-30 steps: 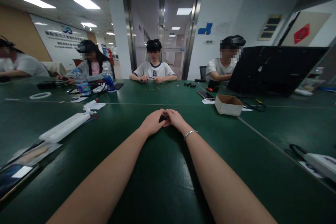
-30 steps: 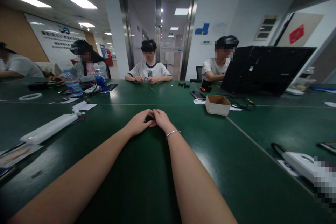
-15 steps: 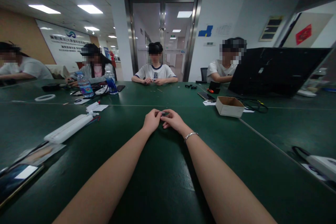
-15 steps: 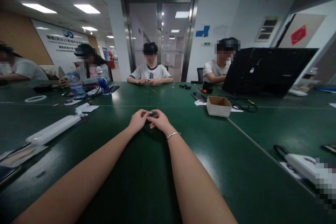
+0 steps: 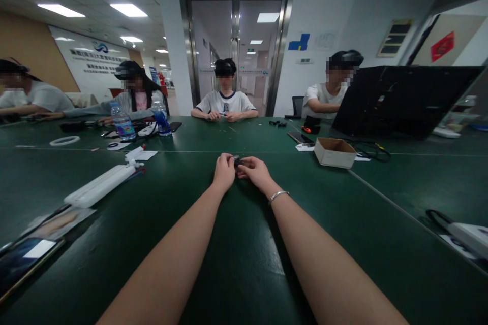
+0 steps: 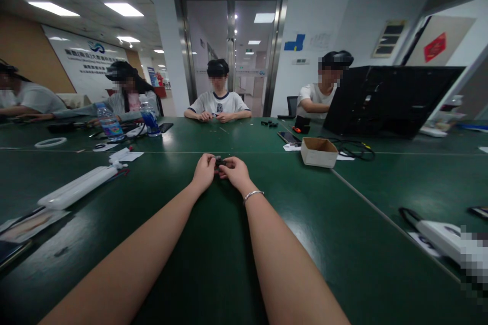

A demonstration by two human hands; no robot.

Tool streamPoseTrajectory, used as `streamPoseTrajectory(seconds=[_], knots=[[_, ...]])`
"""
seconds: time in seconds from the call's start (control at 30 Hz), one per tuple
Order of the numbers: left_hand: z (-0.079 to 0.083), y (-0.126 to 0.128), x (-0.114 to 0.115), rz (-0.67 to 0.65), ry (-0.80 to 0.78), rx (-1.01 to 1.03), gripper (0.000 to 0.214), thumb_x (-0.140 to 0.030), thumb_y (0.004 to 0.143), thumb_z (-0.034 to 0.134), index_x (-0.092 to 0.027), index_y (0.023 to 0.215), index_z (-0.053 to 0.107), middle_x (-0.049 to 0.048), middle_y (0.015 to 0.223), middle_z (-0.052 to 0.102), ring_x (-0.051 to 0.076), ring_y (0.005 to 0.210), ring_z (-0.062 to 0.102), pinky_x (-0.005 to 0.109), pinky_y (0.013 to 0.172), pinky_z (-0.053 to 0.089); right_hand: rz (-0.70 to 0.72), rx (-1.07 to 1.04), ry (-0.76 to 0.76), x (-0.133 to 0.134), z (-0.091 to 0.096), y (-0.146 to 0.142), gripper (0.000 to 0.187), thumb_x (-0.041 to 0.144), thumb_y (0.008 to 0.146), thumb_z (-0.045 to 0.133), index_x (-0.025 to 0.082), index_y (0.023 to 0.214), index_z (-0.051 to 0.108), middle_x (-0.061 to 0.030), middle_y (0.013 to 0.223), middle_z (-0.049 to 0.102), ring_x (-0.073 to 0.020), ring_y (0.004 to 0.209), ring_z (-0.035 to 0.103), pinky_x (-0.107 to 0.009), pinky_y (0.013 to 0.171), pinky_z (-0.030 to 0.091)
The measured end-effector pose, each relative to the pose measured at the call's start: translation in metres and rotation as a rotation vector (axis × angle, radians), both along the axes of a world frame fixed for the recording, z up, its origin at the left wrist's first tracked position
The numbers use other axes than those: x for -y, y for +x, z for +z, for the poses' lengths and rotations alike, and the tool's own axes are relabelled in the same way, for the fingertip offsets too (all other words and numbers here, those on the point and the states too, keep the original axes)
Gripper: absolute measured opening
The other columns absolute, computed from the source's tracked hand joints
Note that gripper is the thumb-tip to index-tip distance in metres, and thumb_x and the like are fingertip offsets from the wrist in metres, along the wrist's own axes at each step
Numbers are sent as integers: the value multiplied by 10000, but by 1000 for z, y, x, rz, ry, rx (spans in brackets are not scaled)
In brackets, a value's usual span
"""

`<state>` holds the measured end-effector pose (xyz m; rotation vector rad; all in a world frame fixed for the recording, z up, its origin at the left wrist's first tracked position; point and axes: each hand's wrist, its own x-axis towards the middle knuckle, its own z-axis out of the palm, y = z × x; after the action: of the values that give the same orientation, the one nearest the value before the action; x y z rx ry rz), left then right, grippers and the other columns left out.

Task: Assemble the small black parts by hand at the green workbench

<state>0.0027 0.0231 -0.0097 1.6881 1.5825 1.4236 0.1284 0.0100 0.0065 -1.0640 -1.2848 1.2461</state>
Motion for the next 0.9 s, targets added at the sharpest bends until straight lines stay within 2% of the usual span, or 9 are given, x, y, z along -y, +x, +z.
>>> streamPoseTrajectory(seconds=[0.1, 0.17, 0.33, 0.53, 0.7, 0.9], knots=[[-4, -10, -6, -45, -64, 93, 174, -258, 897, 411, -174, 998, 525, 91, 1086, 517, 132, 783, 580, 282, 681, 508, -40, -16, 9, 0, 1, 3, 176, 18, 855, 568, 133, 980, 523, 7, 727, 600, -93, 512, 626, -179, 488, 566], [-5, -14, -8, -79, -88, 98, 178, -270, 893, 417, -176, 990, 534, 86, 1065, 523, 124, 747, 578, 263, 634, 501, -40, -15, 16, 0, 2, 5, 164, 32, 862, 565, 133, 985, 527, 0, 741, 602, -96, 508, 625, -184, 480, 563], [-5, -16, -5, -140, -56, -41, 157, -272, 876, 458, -188, 955, 564, 52, 953, 570, 129, 769, 570, 268, 706, 486, -19, -45, 11, 0, 1, 9, 176, 41, 867, 555, 136, 1014, 534, -17, 768, 616, -104, 501, 627, -202, 484, 568], [0, -14, 0, -156, -59, -76, 136, -268, 876, 464, -187, 919, 564, 46, 924, 603, 134, 770, 577, 271, 742, 468, 19, -98, 38, -3, -3, 12, 230, 7, 839, 552, 145, 1023, 545, -1, 788, 596, -98, 493, 628, -200, 476, 568], [-1, -15, 0, -157, -62, -73, 159, -321, 873, 467, -195, 866, 565, 32, 851, 620, 141, 736, 579, 257, 686, 448, 13, -113, 47, -5, -7, 13, 244, 5, 820, 573, 148, 1016, 562, -7, 810, 598, -103, 500, 633, -209, 473, 573], [-1, -17, 0, -167, -112, -59, 319, -432, 883, 409, -185, 772, 579, 33, 748, 627, 150, 662, 569, 255, 611, 414, 31, -80, 52, -6, -7, 14, 226, 9, 831, 579, 140, 1015, 577, -12, 785, 622, -94, 501, 625, -188, 469, 568]])
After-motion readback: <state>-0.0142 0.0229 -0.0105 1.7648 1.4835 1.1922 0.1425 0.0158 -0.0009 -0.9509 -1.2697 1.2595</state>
